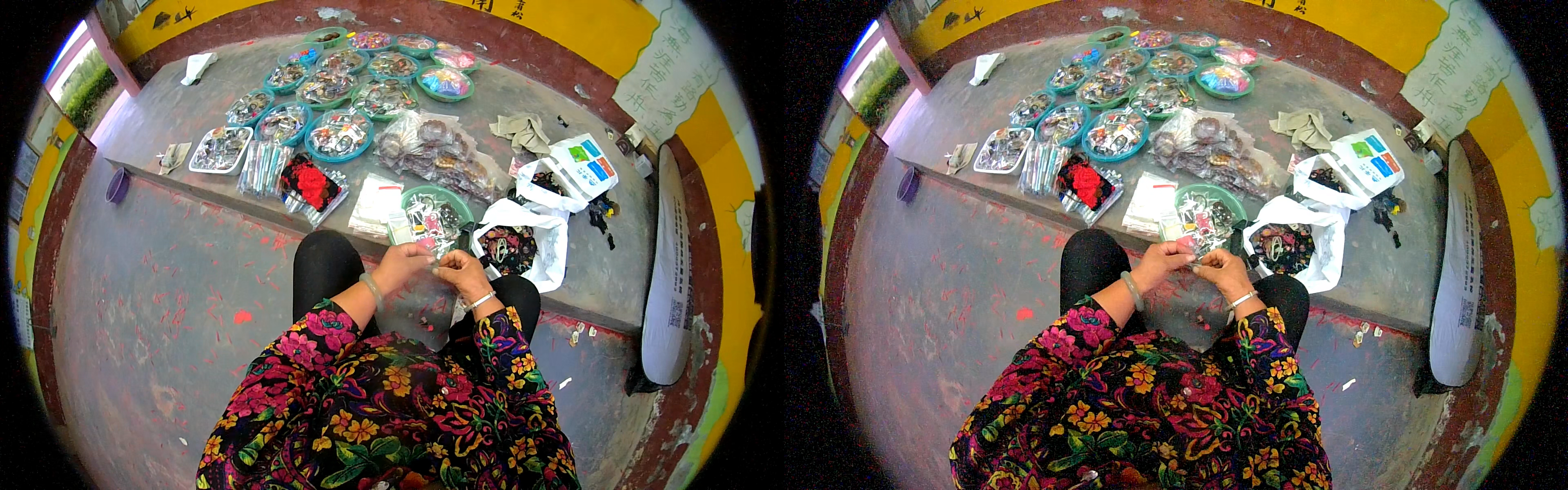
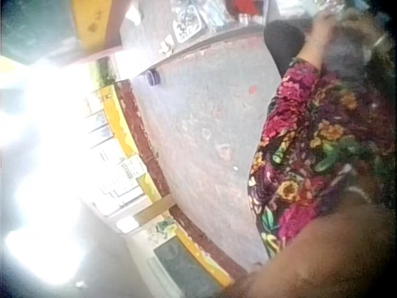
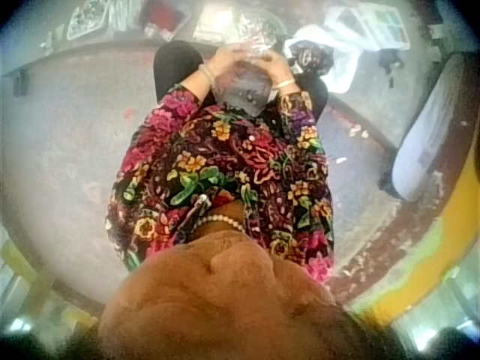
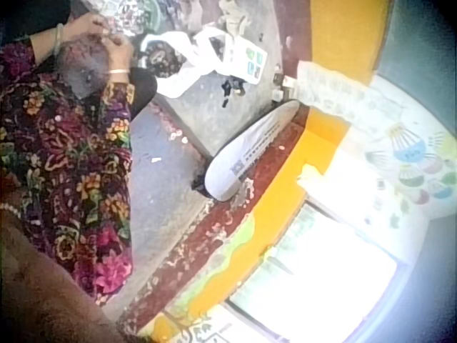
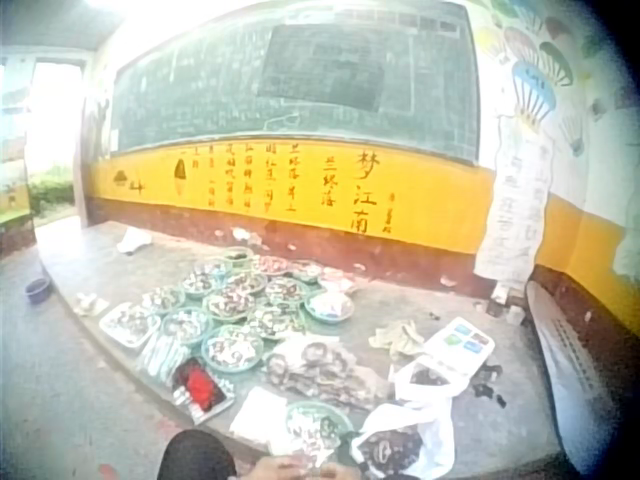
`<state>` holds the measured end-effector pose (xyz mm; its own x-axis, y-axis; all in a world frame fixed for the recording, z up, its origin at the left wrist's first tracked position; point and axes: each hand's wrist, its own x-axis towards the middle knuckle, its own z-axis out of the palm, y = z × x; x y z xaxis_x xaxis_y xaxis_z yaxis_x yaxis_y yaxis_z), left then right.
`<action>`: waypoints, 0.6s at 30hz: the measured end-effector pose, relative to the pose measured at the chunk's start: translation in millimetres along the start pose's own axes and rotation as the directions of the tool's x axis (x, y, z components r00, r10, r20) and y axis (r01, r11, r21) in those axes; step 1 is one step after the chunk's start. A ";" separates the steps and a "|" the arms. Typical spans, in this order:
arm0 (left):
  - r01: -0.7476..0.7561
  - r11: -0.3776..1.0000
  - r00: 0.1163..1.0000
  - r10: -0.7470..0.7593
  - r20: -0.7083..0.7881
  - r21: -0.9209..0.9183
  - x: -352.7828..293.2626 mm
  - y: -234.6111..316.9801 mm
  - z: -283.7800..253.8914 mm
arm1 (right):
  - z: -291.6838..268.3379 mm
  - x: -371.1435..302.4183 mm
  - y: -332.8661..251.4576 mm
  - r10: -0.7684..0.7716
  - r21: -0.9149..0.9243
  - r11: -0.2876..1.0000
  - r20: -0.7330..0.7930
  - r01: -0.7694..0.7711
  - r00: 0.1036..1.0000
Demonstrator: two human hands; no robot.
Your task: The person sits on the floor and packs small hair accessories into clear plastic bags. They pick up items from a white bag, place them into a bag, and seal it. The person repeats this process for multiple items, placing the finished packages into a green bowl.
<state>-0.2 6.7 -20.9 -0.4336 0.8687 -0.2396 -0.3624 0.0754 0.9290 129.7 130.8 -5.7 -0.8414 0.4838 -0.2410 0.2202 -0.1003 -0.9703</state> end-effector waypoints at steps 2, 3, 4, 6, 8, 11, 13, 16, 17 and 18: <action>0.046 0.994 0.999 -0.046 -0.002 -0.099 -0.7 4.2 -1.1 | 0.2 -0.4 -0.2 0.014 0.006 1.000 -0.004 -0.014 1.000; 0.068 0.986 0.998 -0.069 -0.003 -0.149 -1.1 5.0 -1.8 | 0.1 -1.8 -3.0 0.029 0.000 1.000 0.004 -0.029 1.000; 0.061 0.987 0.998 -0.064 -0.016 -0.148 -1.3 4.3 -2.0 | -0.1 -2.6 -4.5 0.043 -0.005 0.999 0.011 -0.043 0.999; 0.048 0.988 0.998 -0.054 -0.042 -0.145 -0.6 1.5 -2.4 | -1.3 -1.8 0.5 -0.016 -0.118 0.993 -0.006 0.015 1.000; 0.034 0.998 0.998 -0.036 -0.045 -0.051 3.0 -2.2 -4.7 | -1.1 -1.6 1.2 -0.017 -0.185 0.983 -0.029 0.011 0.999; 0.024 0.998 1.000 -0.025 -0.013 -0.062 1.3 0.4 -1.1 | -2.1 -0.7 1.4 0.031 -0.143 0.989 -0.062 -0.040 0.998; 0.037 0.996 0.999 -0.033 0.038 -0.084 0.5 2.5 0.6 | -6.8 2.9 11.2 0.010 -0.013 1.000 -0.065 -0.011 0.998; 0.062 0.995 0.994 -0.054 0.097 -0.078 1.2 -1.6 -3.1 | -5.7 0.9 3.2 0.069 0.143 0.988 -0.052 -0.061 0.996; 0.061 0.994 0.994 -0.053 0.099 -0.087 1.3 -2.9 -2.8 | -5.6 0.2 0.9 0.069 0.142 0.988 -0.045 -0.062 0.997; 0.061 0.994 0.994 -0.051 0.101 -0.095 1.4 -3.9 -2.7 | -5.5 -0.4 -1.2 0.068 0.140 0.988 -0.038 -0.062 0.997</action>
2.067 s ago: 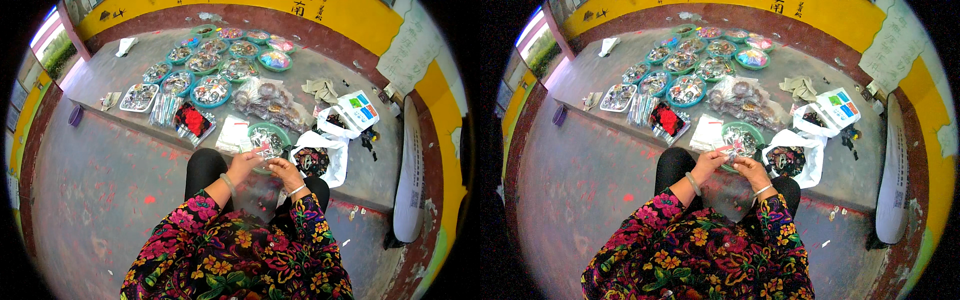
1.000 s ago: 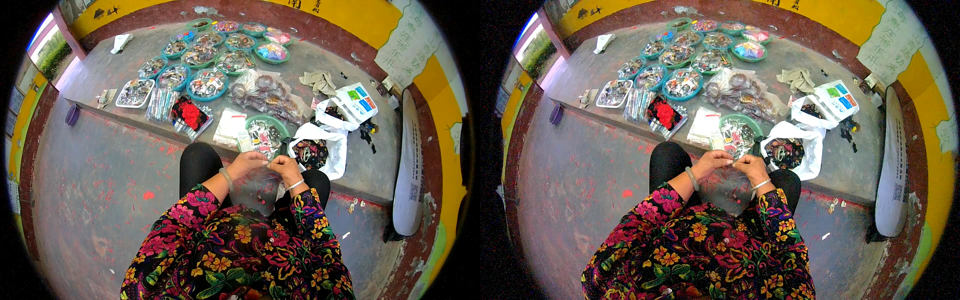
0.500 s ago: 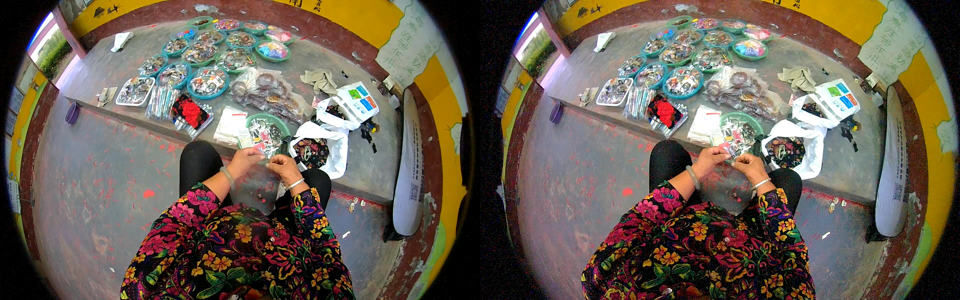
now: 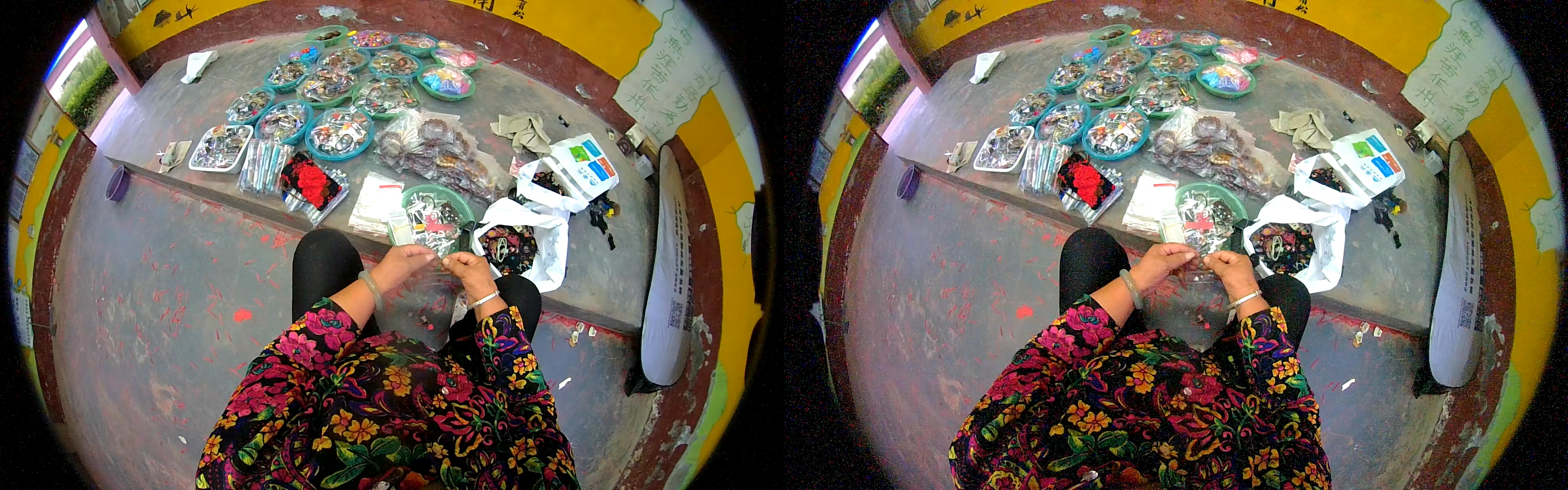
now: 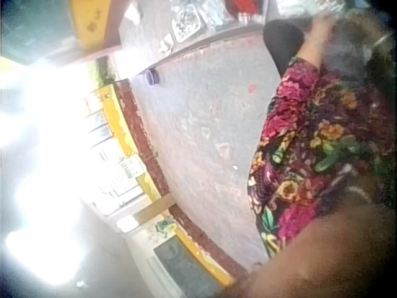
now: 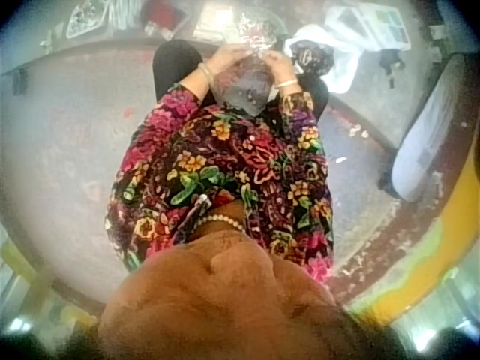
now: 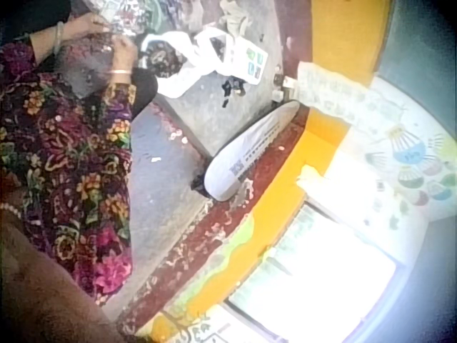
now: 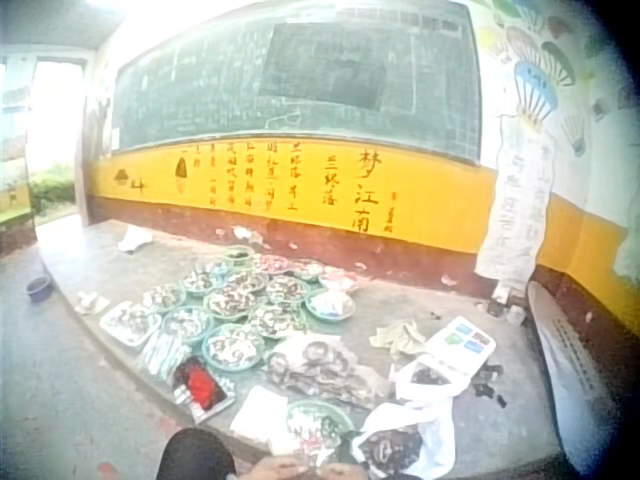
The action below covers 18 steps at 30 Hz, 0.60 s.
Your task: The person sits on the floor and packs small hair accessories into clear plastic bags. They pick up items from a white bag, place them into a bag, and seal it. The person repeats this process for multiple items, placing the finished packages into a green bowl.
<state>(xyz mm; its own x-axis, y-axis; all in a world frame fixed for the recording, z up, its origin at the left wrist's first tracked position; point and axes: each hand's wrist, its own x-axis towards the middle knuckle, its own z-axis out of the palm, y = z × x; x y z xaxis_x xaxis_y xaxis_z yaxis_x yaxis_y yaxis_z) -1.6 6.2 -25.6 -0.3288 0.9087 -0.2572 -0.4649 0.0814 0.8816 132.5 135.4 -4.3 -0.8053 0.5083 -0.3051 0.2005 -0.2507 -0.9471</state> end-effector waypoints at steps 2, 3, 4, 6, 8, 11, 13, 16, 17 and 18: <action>-0.018 0.998 1.000 0.019 -0.018 0.056 0.4 0.2 -1.3 | -0.5 0.1 0.6 0.003 -0.001 1.000 0.005 -0.003 1.000; -0.026 0.996 0.999 0.028 -0.026 0.085 0.3 0.9 -1.7 | -1.5 1.3 3.1 0.006 0.000 1.000 0.002 -0.006 1.000; -0.024 0.996 0.999 0.026 -0.027 0.086 -0.2 1.6 -1.5 | -2.0 1.9 4.4 0.009 0.001 1.000 -0.001 -0.009 1.000; -0.019 0.996 0.999 0.022 -0.029 0.088 -2.7 4.5 0.2 | 0.2 1.2 2.8 0.010 0.017 1.000 -0.007 -0.010 1.000; -0.024 0.995 0.999 0.028 -0.043 0.096 -2.0 1.4 -0.6 | 2.1 -0.3 -0.5 0.012 0.020 1.000 -0.006 -0.012 1.000; -0.021 0.992 0.997 0.030 -0.067 0.121 -4.8 5.0 1.8 | 3.1 -1.8 -3.1 0.017 0.001 1.000 0.006 -0.017 1.000; -0.024 0.991 0.997 0.034 -0.076 0.128 -4.9 5.6 2.5 | 2.5 -1.0 -1.5 0.020 -0.016 1.000 0.013 -0.020 1.000; -0.030 0.993 0.995 0.041 -0.092 0.114 -3.1 0.5 0.4 | 4.6 -1.8 -2.5 0.030 -0.010 1.000 0.015 -0.030 0.999; -0.024 0.994 0.994 0.034 -0.099 0.108 -3.3 1.3 1.5 | 4.0 -1.4 -1.7 0.027 -0.016 1.000 0.017 -0.027 0.999; -0.017 0.995 0.994 0.028 -0.107 0.102 -3.8 2.3 2.5 | 2.9 -0.7 -0.3 0.025 -0.023 0.999 0.020 -0.025 0.999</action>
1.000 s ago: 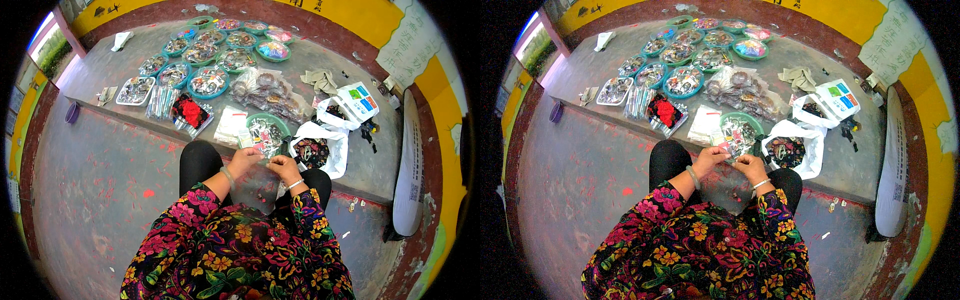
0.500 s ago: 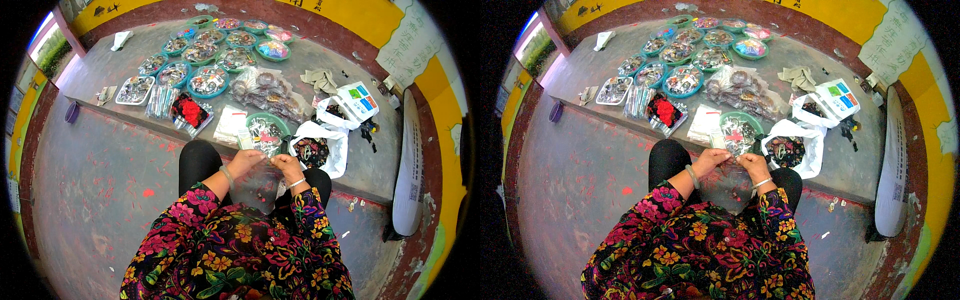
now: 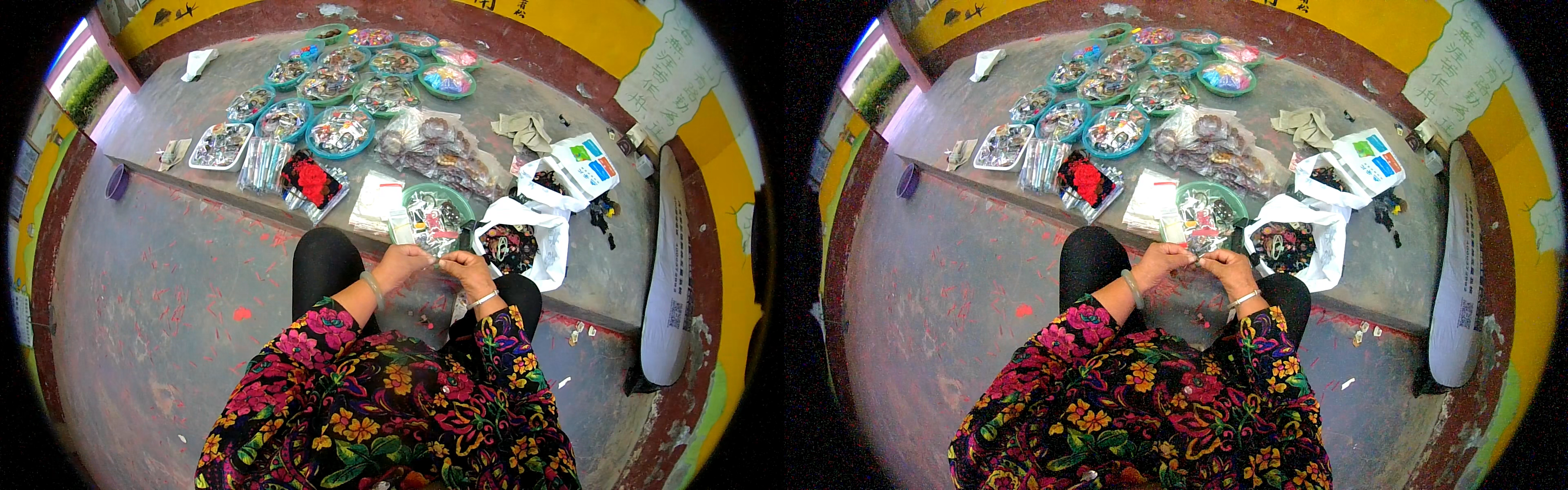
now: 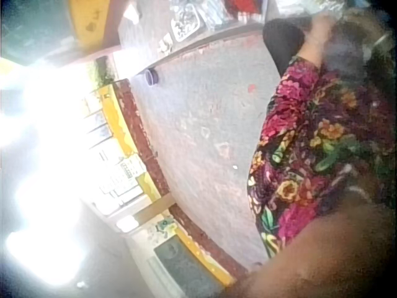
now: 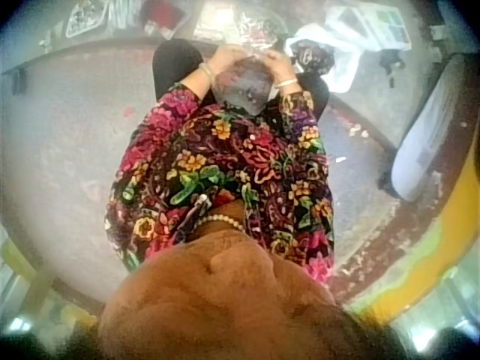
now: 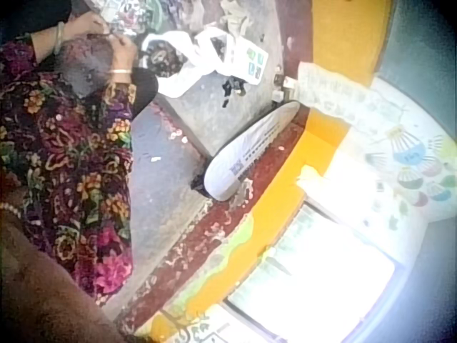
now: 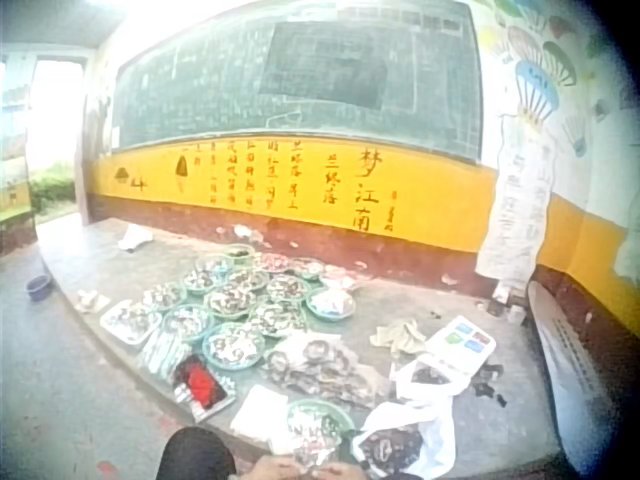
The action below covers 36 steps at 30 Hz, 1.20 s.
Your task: The person sits on the floor and packs small hair accessories into clear plastic bags. They pick up items from a white bag, place them into a bag, and seal it. The person repeats this process for multiple items, placing the finished packages into a green bowl.
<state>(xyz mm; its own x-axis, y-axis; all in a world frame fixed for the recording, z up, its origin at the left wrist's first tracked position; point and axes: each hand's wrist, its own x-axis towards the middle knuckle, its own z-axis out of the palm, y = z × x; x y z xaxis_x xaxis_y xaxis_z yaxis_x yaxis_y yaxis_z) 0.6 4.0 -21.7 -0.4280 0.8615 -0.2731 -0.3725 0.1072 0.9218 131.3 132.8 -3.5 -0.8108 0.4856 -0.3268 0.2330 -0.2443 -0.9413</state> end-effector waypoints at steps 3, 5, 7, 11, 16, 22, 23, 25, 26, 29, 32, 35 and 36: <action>0.075 0.997 0.997 -0.076 0.011 0.034 -2.1 6.3 -0.9 | -0.4 0.7 0.8 0.003 0.002 1.000 0.002 -0.003 1.000; 0.058 0.998 0.998 -0.058 0.004 0.025 -1.3 4.2 0.0 | -0.6 1.0 1.1 0.006 0.026 1.000 0.004 -0.007 1.000; 0.062 0.998 0.998 -0.062 0.011 0.022 -1.2 3.8 0.0 | -1.4 1.5 2.0 0.009 0.066 0.998 0.009 -0.009 1.000; 0.110 0.994 0.991 -0.110 0.072 -0.003 1.6 -0.4 -3.3 | -2.1 0.1 -1.0 -0.005 0.162 0.987 0.005 0.004 1.000; 0.148 0.989 0.975 -0.148 0.163 0.014 2.6 -1.2 -3.7 | -1.9 -3.1 -8.0 -0.035 0.242 0.970 0.041 0.024 0.999; 0.171 0.984 0.961 -0.156 0.228 -0.048 -0.2 1.4 -1.7 | 3.3 -9.0 -17.3 -0.024 0.274 0.962 0.031 0.014 0.999; 0.171 0.984 0.958 -0.155 0.240 -0.051 -1.3 3.7 -0.8 | 3.1 -8.9 -17.1 -0.032 0.267 0.963 0.027 0.024 0.999; 0.167 0.985 0.958 -0.150 0.245 -0.051 -1.8 4.3 0.0 | 1.9 -8.5 -16.1 -0.049 0.253 0.967 0.020 0.043 0.999; 0.162 0.986 0.960 -0.146 0.238 -0.049 -1.8 4.1 0.7 | 0.6 -7.8 -14.7 -0.060 0.251 0.967 0.025 0.052 0.998; 0.184 0.982 0.958 -0.172 0.229 -0.031 -5.3 11.9 3.4 | -3.2 -5.1 -9.3 -0.086 0.244 0.967 0.025 0.078 0.996; 0.137 0.991 0.964 -0.132 0.232 -0.005 -1.4 5.0 2.6 | -3.7 -4.7 -7.5 -0.098 0.227 0.969 0.004 0.094 0.995; 0.081 0.996 0.972 -0.088 0.219 0.040 2.5 -3.9 -0.2 | -2.2 -4.4 -8.2 -0.104 0.206 0.974 0.015 0.098 0.994; 0.069 0.996 0.974 -0.080 0.214 0.058 3.0 -3.5 0.1 | -2.5 -4.1 -7.3 -0.102 0.208 0.974 0.025 0.095 0.994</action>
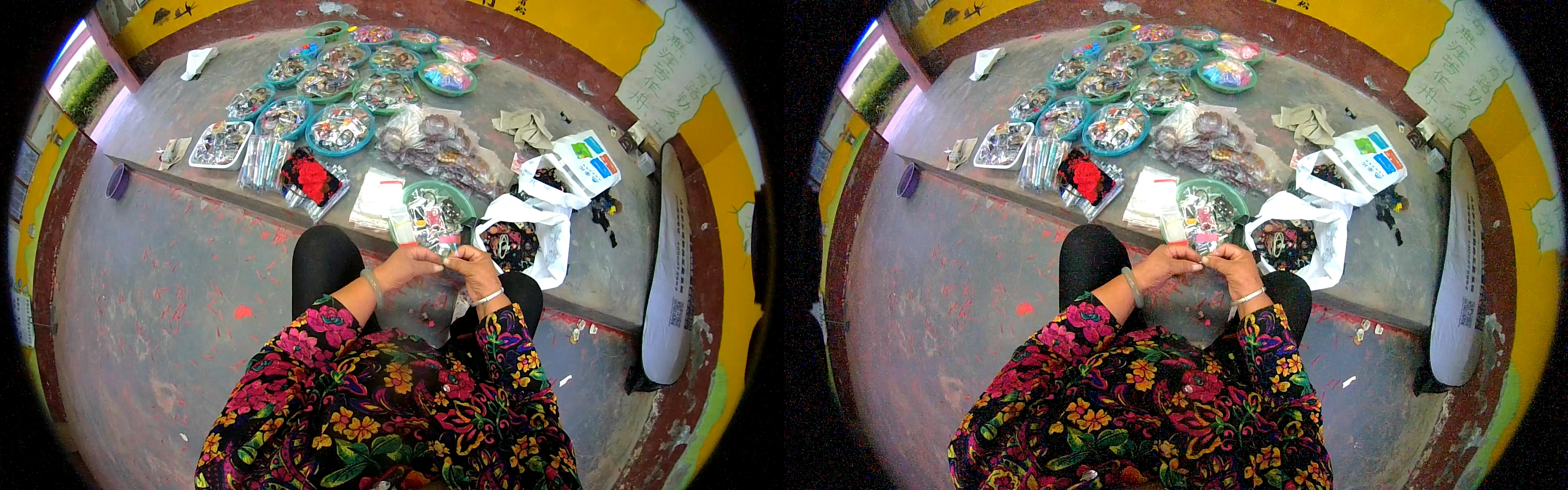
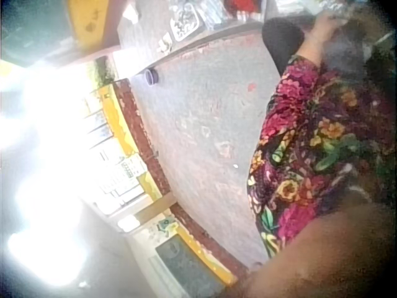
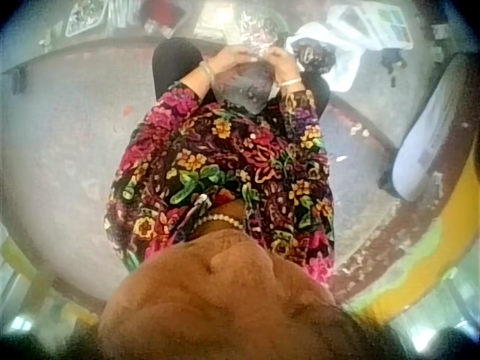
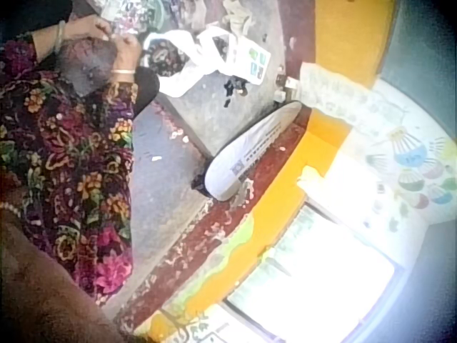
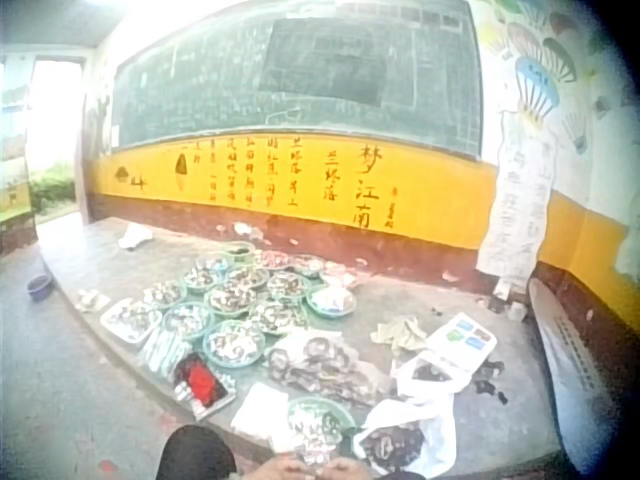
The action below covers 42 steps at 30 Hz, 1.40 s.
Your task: The person sits on the floor and packs small hair accessories into clear plastic bags. They pick up items from a white bag, place them into a bag, and seal it. The person repeats this process for multiple items, placing the finished packages into a green bowl.
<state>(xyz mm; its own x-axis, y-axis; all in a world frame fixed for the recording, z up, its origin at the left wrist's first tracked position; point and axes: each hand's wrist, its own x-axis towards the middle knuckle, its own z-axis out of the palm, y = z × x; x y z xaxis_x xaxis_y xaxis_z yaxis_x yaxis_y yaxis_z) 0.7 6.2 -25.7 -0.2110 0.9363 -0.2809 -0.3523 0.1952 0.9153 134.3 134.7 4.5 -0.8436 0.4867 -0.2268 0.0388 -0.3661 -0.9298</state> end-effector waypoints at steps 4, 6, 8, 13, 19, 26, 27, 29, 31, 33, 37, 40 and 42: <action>-0.036 0.999 0.999 0.036 0.009 0.006 -4.7 10.5 3.9 | 1.6 -1.4 -1.9 0.027 0.043 0.999 0.034 -0.029 0.999; -0.061 0.995 0.998 0.060 -0.016 -0.074 -7.4 12.5 5.7 | 1.2 -2.1 -2.3 0.035 -0.043 0.999 0.044 -0.033 0.998; -0.072 0.993 0.997 0.070 -0.030 -0.092 -6.0 11.6 3.7 | 1.4 -2.3 -1.5 0.034 -0.124 0.992 0.055 -0.027 0.998; -0.012 0.986 0.999 0.003 -0.053 -0.168 -5.0 11.6 0.3 | 1.2 1.7 13.1 -0.030 -0.417 0.907 0.069 0.057 0.997; 0.049 0.982 0.999 -0.049 0.006 -0.183 -2.1 -0.7 -7.9 | 7.2 -1.3 8.9 -0.064 -0.646 0.752 0.125 0.130 0.990; 0.152 0.987 0.987 -0.154 0.036 0.051 -4.6 0.2 -9.5 | 4.6 -4.3 10.2 0.035 -0.583 0.811 0.125 0.045 0.992; 0.147 0.988 0.989 -0.148 0.011 0.047 -4.6 -0.2 -9.0 | 3.9 -4.9 8.2 0.024 -0.573 0.819 0.097 0.036 0.995; 0.145 0.977 0.989 -0.148 -0.006 -0.158 -5.1 2.3 -11.6 | -1.1 -4.1 6.9 0.015 -0.577 0.816 0.061 0.023 0.998; 0.116 0.946 0.991 -0.132 -0.031 -0.302 -5.7 6.3 -13.0 | -10.6 -1.0 7.7 0.018 -0.605 0.796 0.046 0.014 0.999; 0.063 0.919 0.993 -0.095 -0.065 -0.390 -6.7 10.7 -12.8 | -12.4 -3.7 1.2 0.097 -0.449 0.890 0.009 -0.083 0.995; 0.082 0.928 0.996 -0.085 0.009 -0.362 -10.1 16.3 -11.9 | -17.0 -4.7 -2.0 0.096 -0.193 0.976 -0.026 -0.099 0.995; 0.141 0.933 0.989 -0.118 0.086 -0.333 -11.7 17.8 -10.2 | -15.8 -5.0 -3.6 0.084 -0.133 0.987 -0.018 -0.086 0.996; 0.183 0.928 0.979 -0.143 0.145 -0.323 -12.4 17.4 -10.3 | -13.2 -6.1 -3.2 0.090 -0.129 0.988 0.006 -0.088 0.996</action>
<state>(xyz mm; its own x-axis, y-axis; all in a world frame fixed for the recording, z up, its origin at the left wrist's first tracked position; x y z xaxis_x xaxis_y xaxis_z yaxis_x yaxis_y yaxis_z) -12.2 -5.0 -9.3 -0.0244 0.9311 -0.3640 -0.6605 0.2583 0.7050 146.4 143.4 5.0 -0.8398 0.4473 -0.3076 0.1820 -0.3018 -0.9359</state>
